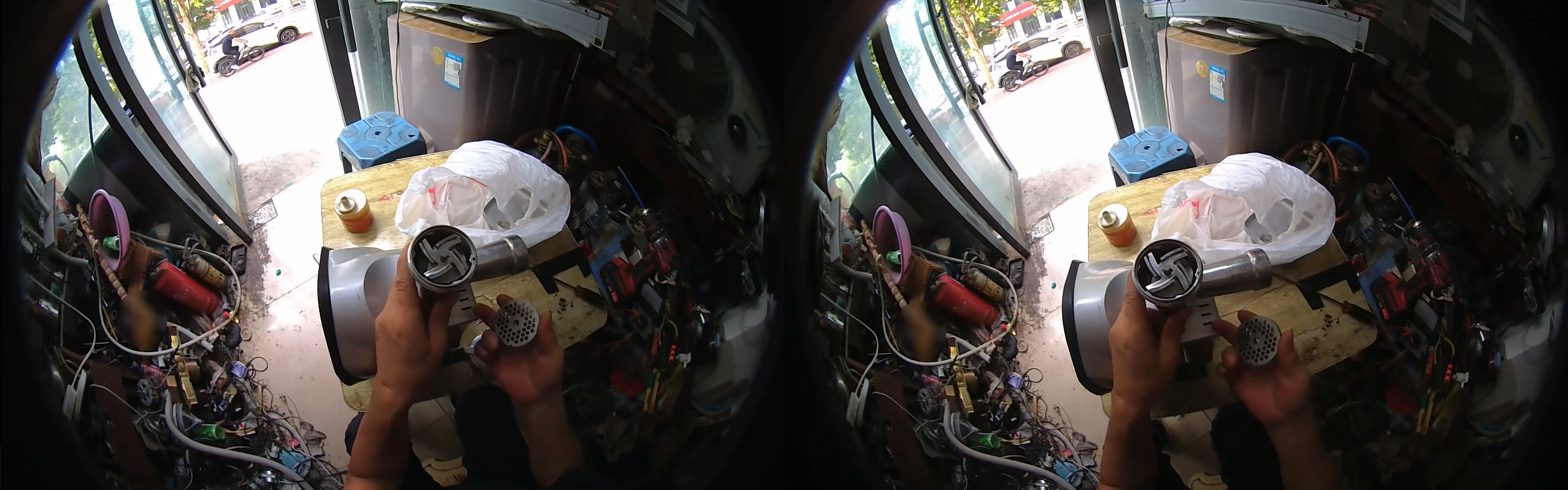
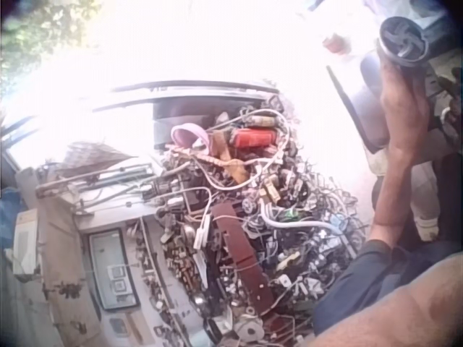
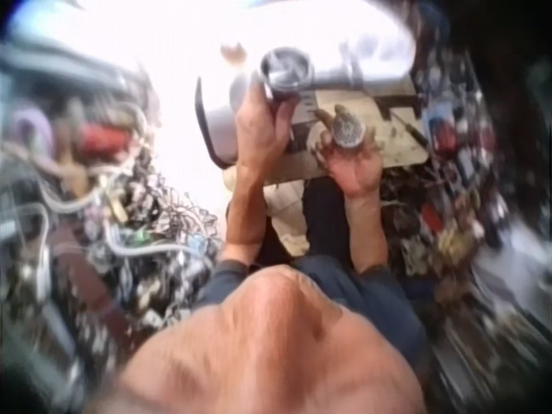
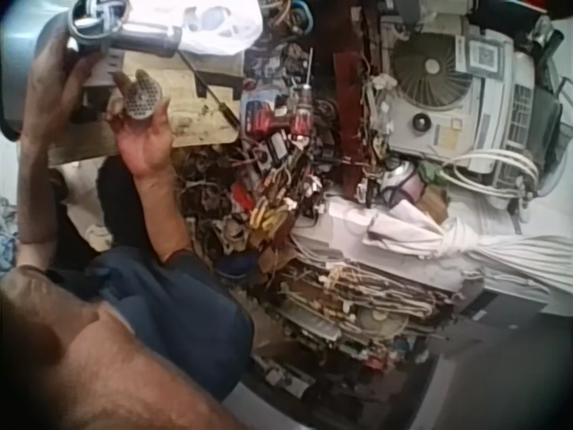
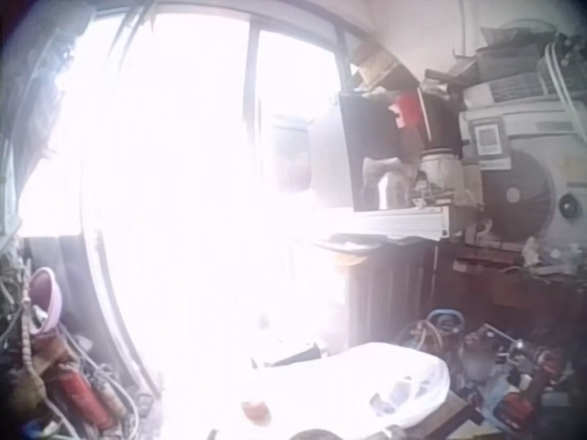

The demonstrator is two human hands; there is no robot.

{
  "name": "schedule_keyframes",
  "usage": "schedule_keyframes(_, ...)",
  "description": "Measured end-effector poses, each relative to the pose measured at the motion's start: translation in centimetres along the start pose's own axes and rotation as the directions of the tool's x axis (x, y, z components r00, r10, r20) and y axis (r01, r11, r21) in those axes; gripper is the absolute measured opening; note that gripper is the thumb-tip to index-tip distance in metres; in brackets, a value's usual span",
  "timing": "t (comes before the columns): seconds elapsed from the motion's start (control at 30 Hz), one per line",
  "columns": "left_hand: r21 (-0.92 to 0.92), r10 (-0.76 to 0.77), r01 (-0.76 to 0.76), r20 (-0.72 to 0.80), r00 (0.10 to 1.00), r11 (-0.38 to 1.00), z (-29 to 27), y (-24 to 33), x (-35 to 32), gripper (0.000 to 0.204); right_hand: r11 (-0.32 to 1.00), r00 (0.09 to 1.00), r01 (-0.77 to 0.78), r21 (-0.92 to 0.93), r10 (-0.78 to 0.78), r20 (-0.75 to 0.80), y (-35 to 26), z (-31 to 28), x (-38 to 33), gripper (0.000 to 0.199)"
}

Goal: The person assembles a small kitchen appliance by inserting a perforated metal disc and a blade assembly into a cylindrical housing, then attaching the housing to the main body. The person handles the parts by hand and secures them in place.

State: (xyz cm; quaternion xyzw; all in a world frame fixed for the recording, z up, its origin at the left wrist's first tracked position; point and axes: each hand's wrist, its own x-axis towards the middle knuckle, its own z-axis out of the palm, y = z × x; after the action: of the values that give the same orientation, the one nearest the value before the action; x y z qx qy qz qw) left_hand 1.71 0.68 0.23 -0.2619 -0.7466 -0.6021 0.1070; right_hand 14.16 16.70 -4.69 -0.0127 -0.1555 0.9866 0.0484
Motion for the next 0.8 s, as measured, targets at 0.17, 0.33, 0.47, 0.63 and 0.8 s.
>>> schedule_keyframes(0.17, 0.027, -0.019, 0.019, 0.032, 0.999, 0.999, 0.1, -0.7, 0.0, 0.071, 0.997, 0.999, -0.010, 0.078, 0.008, 0.032, -0.6, 0.0, 0.5, 0.078)
schedule_keyframes(0.33, 0.025, -0.027, 0.027, 0.003, 1.000, 0.999, 0.4, -0.8, -0.3, 0.076, 1.000, 1.000, -0.001, 0.025, 0.001, 0.029, -0.6, 0.1, 0.5, 0.078)
schedule_keyframes(0.47, 0.020, -0.027, 0.027, 0.005, 1.000, 0.999, 0.6, -0.6, -0.4, 0.077, 1.000, 0.999, 0.010, 0.024, -0.011, 0.036, -0.8, 0.4, 0.3, 0.078)
schedule_keyframes(0.63, 0.028, -0.002, 0.001, 0.016, 1.000, 1.000, 0.5, -0.8, -0.4, 0.072, 0.999, 0.998, 0.024, 0.024, -0.025, 0.055, -0.7, 0.5, 0.3, 0.077)
schedule_keyframes(0.8, 0.079, 0.005, -0.005, 0.001, 1.000, 0.997, 0.5, -0.9, -0.6, 0.060, 0.999, 0.998, 0.032, 0.011, -0.032, 0.058, -0.6, 0.5, 0.3, 0.078)
